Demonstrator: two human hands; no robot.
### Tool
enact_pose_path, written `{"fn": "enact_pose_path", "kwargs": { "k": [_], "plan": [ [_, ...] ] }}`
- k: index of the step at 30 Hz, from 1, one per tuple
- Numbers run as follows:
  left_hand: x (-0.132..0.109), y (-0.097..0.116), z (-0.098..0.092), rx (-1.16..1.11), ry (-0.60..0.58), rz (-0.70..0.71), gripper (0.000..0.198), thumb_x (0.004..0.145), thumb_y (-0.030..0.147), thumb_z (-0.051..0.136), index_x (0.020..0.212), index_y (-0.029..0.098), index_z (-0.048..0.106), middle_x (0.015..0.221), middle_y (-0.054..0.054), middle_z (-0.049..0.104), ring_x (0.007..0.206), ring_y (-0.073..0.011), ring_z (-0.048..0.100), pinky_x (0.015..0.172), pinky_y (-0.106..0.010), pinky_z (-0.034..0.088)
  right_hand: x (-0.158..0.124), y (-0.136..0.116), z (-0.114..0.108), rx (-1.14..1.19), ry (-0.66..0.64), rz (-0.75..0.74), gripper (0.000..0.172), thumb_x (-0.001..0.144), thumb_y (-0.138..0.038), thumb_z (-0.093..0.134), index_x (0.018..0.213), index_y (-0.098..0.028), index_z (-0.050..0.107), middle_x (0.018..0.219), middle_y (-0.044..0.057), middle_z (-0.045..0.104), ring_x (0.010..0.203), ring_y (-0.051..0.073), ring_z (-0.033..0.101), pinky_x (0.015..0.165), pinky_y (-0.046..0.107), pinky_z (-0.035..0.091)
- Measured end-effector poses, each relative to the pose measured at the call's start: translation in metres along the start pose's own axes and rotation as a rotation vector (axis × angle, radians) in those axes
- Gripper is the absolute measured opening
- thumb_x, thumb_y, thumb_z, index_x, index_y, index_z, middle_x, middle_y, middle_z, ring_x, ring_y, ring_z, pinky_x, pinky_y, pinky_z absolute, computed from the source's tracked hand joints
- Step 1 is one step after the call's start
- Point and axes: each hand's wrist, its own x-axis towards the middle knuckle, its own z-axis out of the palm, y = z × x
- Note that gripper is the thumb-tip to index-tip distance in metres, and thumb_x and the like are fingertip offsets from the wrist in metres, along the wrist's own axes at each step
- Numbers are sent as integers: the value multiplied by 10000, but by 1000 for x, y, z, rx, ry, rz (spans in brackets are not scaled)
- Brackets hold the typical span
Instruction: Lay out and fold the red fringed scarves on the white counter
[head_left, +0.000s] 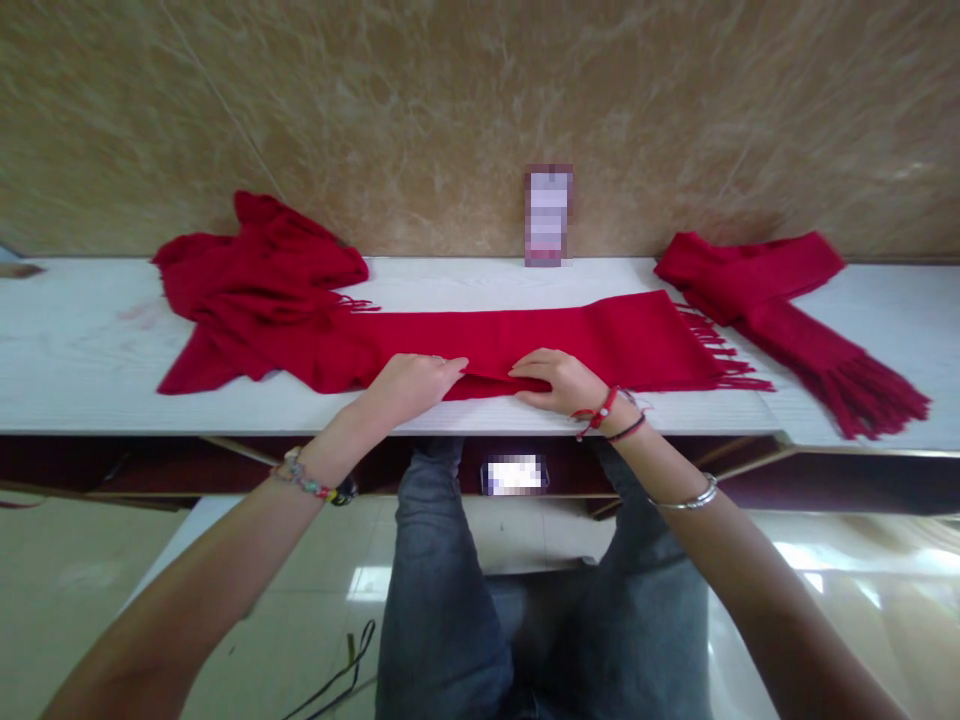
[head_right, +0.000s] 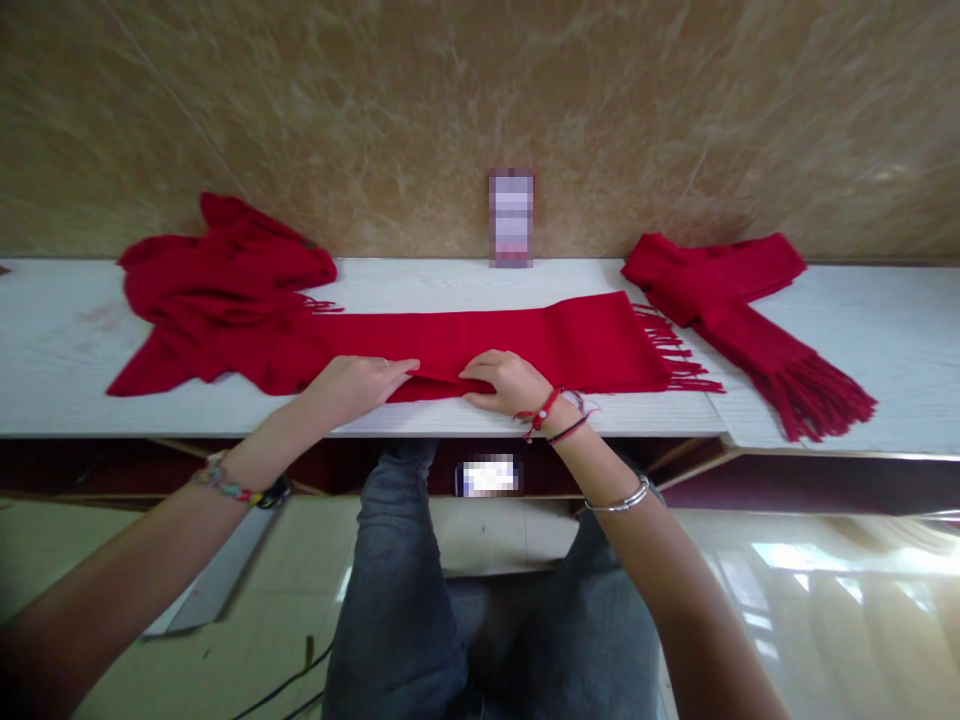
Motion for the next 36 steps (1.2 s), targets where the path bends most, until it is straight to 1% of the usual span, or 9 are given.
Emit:
{"fn": "enact_pose_path", "kwargs": {
  "k": [4,7,13,16,22,25,28,31,36],
  "plan": [
    [-2,-1,-4,-2,-20,-11,335,939,222,357,1127,164,628,931,-94,724,784,-222,695,593,-277,518,0,-3,0,-48,1,16,259,838,-267,548,1014,-149,696,1013,108,697,940,215,630,842,372,520],
    [-3,0,-4,-38,-26,-15,342,930,201,369,1165,158,613,1009,-107,710,832,-238,693,623,-304,536,0,-4,-1,-57,12,38,265,877,-230,481,991,-144,704,1004,110,700,933,205,634,839,362,523],
    [-6,5,1,-140,11,-4,346,923,192,384,1187,128,599,1129,-135,662,962,-258,666,703,-351,558,-2,-2,-1,-64,-7,1,253,885,-258,493,1006,-162,693,1015,93,701,955,191,634,864,356,520],
    [-7,7,3,-162,20,-3,335,920,181,387,1160,133,615,1159,-123,649,1025,-242,643,768,-349,559,-2,-4,-2,-152,-54,-25,248,882,-235,494,1001,-145,692,1007,109,703,942,201,644,851,353,525],
    [-6,0,6,-181,101,-3,331,914,182,394,1136,143,636,1154,-96,653,1065,-212,624,894,-363,523,-1,-12,-16,-305,-186,3,322,882,-117,443,1140,-147,633,1050,115,696,911,193,663,789,321,541],
    [-9,-4,12,-187,169,55,343,912,183,382,1141,137,635,1159,-87,651,1093,-200,609,939,-368,500,-7,-7,-24,-305,-172,21,305,890,-124,436,1092,-154,663,1043,106,702,924,199,666,791,328,548],
    [-15,-4,18,-240,168,165,360,894,127,364,1116,147,647,1167,-75,649,1108,-178,599,949,-349,498,-18,0,-27,-275,-161,11,268,892,-159,464,1022,-179,697,1060,85,700,979,198,654,821,328,551],
    [-23,-2,18,-194,155,199,378,870,60,362,1104,149,645,1158,-74,659,1079,-169,611,897,-310,520,-27,4,-27,-256,-158,-1,270,888,-164,482,1061,-190,688,1110,74,683,1033,186,634,876,313,536],
    [-26,-3,7,-79,149,170,291,868,82,418,990,156,671,963,-70,694,879,-177,643,677,-259,523,-29,8,-28,-230,-170,-32,319,882,-127,469,1126,-198,662,1149,76,665,1054,179,623,906,319,524]
  ]
}}
